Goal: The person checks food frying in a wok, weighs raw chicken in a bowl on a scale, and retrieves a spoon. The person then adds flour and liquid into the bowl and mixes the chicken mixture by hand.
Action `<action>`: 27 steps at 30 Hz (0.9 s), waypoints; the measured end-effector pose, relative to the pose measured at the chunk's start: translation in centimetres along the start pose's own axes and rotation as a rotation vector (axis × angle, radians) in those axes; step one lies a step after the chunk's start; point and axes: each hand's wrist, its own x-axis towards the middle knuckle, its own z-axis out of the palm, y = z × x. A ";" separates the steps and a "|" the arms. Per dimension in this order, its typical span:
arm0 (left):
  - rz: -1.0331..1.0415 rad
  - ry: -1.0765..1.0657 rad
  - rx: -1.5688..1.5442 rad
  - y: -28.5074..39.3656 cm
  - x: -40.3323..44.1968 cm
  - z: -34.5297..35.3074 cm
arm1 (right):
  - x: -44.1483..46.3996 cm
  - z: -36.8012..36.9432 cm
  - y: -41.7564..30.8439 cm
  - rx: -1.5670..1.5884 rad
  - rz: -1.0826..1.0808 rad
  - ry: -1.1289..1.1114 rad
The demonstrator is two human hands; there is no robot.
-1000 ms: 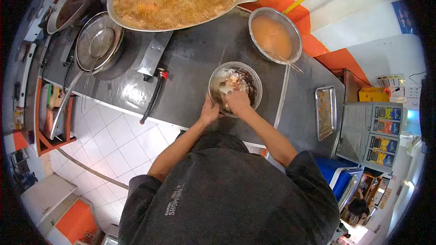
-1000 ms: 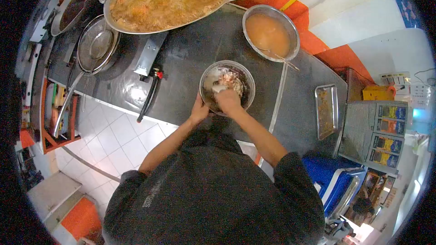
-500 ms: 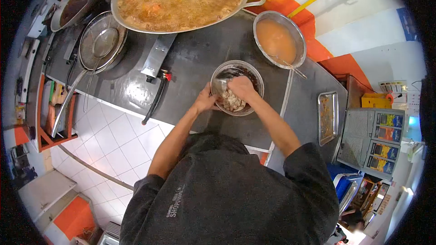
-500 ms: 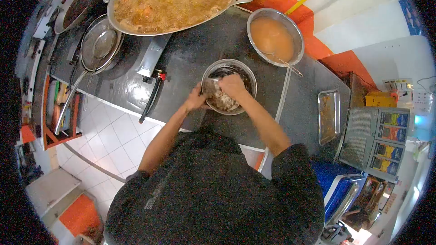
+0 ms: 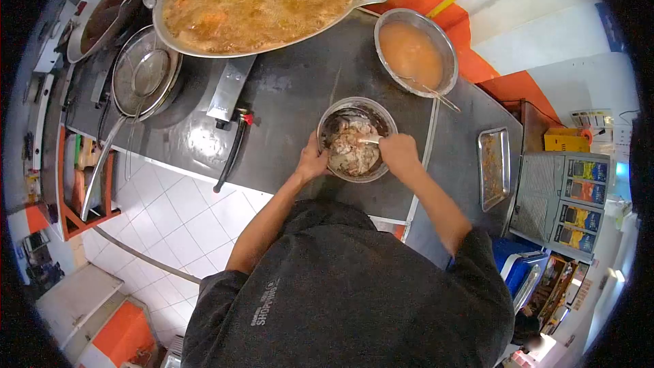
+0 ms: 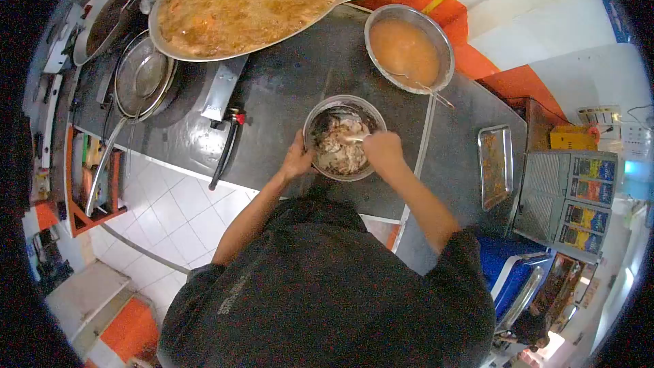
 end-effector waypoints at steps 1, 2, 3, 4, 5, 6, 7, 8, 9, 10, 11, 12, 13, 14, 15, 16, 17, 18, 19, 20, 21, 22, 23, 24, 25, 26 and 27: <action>-0.003 -0.008 0.001 -0.2 0.2 0.4 | -1.6 0.0 -0.2 0.025 0.057 0.179; 0.002 0.055 -0.001 -0.4 0.4 0.7 | -2.9 0.3 -0.1 0.050 0.117 0.357; 0.012 0.117 0.001 -0.6 1.0 0.9 | -3.9 1.0 0.2 0.053 0.131 0.354; 0.014 0.102 0.012 -0.8 1.7 1.1 | -4.7 2.0 0.6 0.091 0.122 0.258; 0.118 0.144 0.129 -1.1 2.4 1.4 | -5.2 2.8 0.9 0.132 0.115 0.161; 0.225 0.191 0.239 -1.0 3.1 1.8 | -5.1 3.0 1.8 0.135 0.130 0.160; 0.228 0.184 0.244 1.2 2.9 2.2 | -4.4 3.0 3.0 0.291 0.198 0.143; 0.214 0.193 0.253 3.3 2.5 2.5 | -3.8 3.1 4.2 0.449 0.265 0.125; 0.205 0.207 0.263 5.1 2.5 2.8 | -3.1 3.3 5.6 0.451 0.270 0.131; 0.215 0.209 0.267 5.2 3.5 3.1 | -2.2 3.5 7.4 0.769 0.287 0.194; 0.241 0.231 0.277 5.0 4.6 3.3 | -1.2 3.5 9.2 1.087 0.293 0.258; 0.264 0.256 0.287 6.0 5.1 3.6 | -0.6 2.5 10.7 1.211 0.228 0.314; 0.273 0.265 0.290 6.9 5.3 4.0 | 0.3 2.4 12.2 1.210 0.219 0.324; 0.315 0.323 0.302 7.7 5.5 4.5 | 1.4 2.5 13.9 1.382 0.308 0.315; 0.356 0.381 0.316 8.7 5.8 4.8 | 2.6 2.8 15.7 1.555 0.397 0.302; 0.363 0.390 0.319 8.7 6.8 5.0 | 3.9 2.9 18.0 1.361 0.342 0.326; 0.314 0.410 0.324 8.4 7.9 5.2 | 5.5 3.1 19.8 1.362 0.333 0.331; 0.263 0.425 0.329 8.3 8.7 5.5 | 6.9 2.8 21.3 1.217 0.285 0.397; 0.263 0.426 0.334 9.8 8.3 5.9 | 8.1 2.8 22.5 1.073 0.240 0.457; 0.272 0.445 0.323 11.4 7.6 6.2 | 9.5 3.0 23.5 1.077 0.241 0.461; 0.284 0.466 0.312 12.6 7.4 6.4 | 11.2 3.7 24.3 0.916 0.251 0.445; 0.289 0.470 0.318 12.2 8.0 6.5 | 12.8 4.6 25.0 0.755 0.258 0.429; 0.303 0.491 0.322 11.1 8.6 6.3 | 14.1 5.5 25.6 0.760 0.254 0.435; 0.316 0.515 0.327 10.4 9.0 6.1 | 15.4 6.7 26.0 0.755 0.229 0.403; 0.316 0.523 0.333 10.1 9.0 6.2 | 16.6 7.5 26.1 0.750 0.202 0.370; 0.420 0.554 0.377 9.7 9.0 6.4 | 17.6 8.2 26.3 0.756 0.193 0.374; 0.523 0.584 0.421 9.7 9.0 6.5 | 18.2 8.6 26.3 0.766 0.187 0.339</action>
